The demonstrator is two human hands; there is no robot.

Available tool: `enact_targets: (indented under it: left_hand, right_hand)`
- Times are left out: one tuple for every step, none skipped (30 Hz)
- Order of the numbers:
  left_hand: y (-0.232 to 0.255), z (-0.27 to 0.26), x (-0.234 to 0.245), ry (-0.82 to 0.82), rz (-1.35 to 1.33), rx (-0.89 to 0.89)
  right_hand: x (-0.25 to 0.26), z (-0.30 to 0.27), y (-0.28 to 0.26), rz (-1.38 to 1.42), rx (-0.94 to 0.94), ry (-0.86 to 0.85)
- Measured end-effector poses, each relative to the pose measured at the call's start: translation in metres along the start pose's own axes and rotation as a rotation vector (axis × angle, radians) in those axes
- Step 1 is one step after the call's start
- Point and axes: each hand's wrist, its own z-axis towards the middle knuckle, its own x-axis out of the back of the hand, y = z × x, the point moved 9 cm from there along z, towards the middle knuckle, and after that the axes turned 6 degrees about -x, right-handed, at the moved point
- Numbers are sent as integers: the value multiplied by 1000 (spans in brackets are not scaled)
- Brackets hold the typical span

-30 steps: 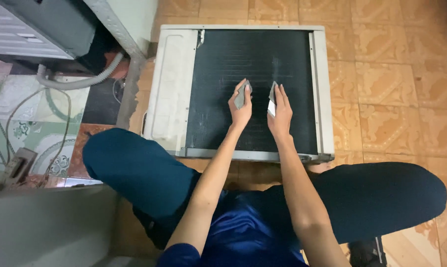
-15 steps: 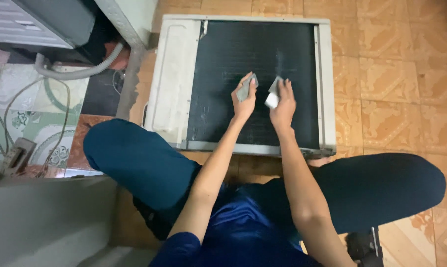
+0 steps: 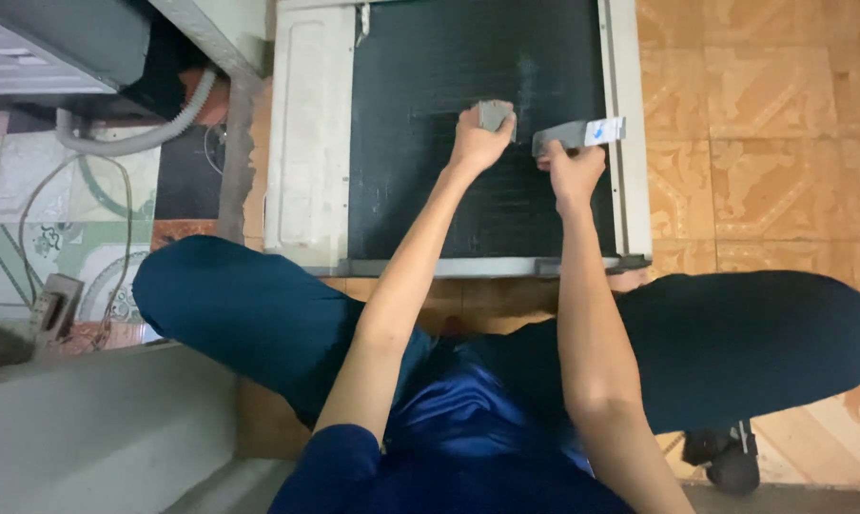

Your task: Cleaning the fins of an air conditioner unit by sliding small cards or sandpaper between them to remove debris.

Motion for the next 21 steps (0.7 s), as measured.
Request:
enact_targets:
  left_hand:
    - [-1,0,0,4,31,20]
    - [1,2,1,10,61,35]
    - [3,-1,3,5,63,39]
    - [17,-2,8,38,103,-73]
    - [31,-4,13,72,142,-184]
    - [31,-4,11,70,144,-182]
    - [32,-3,9,68,145,-196]
    - [34,-2,7,66,145,-209]
    - [36,-4,7,64,146,-208]
    - [36,-3,4,37,143,-171]
    - [36,-2,1,11,141,-134]
    - [32,-1,-2,9,141,-132]
    - [32,-1,-3,35,171,-156]
    - [31,0,-2,63,201,-181]
    - [32,-1,0,63,202,-179]
    - [34,-2,1,67,173,-186]
    - [36,-4,2,71,144,-192]
    - [35,-3,1,70,144,-193]
    - [35,-3,1,74,133,-194]
    - [34,-3,2,78,123,-194]
    - [34,-3,2,78,123,-193]
  right_hand:
    - [1,-3,-2,-86,56,14]
    - [0,-4,-7,-170,116,28]
    - [4,-10,-19,-171,110,30]
    - [2,-15,-24,-119,19,-44]
    - [0,-21,-30,-68,-71,-119]
    - [-1,-21,-29,-67,-74,-118]
    - [-1,-21,-31,-83,-42,-110]
    - [0,-21,-33,-100,-8,-102]
    - [1,-23,-31,-100,-10,-101]
    - [1,-23,-33,-108,14,-100]
    - [1,-22,-35,-115,37,-98]
    - [2,-23,-34,-117,34,-97]
    - [0,-24,-36,-114,56,-120]
    - [-2,-25,-38,-110,80,-144]
    - [-3,-24,-38,-110,78,-145]
    - [-4,-24,-39,-143,106,-149]
    - [-5,-24,-40,-175,135,-153]
    - [-5,-22,-39,-175,135,-152]
    - [-5,-21,-37,-202,117,-157]
    - [-6,-20,-34,-228,98,-163]
    - [-7,-20,-35,-228,97,-163]
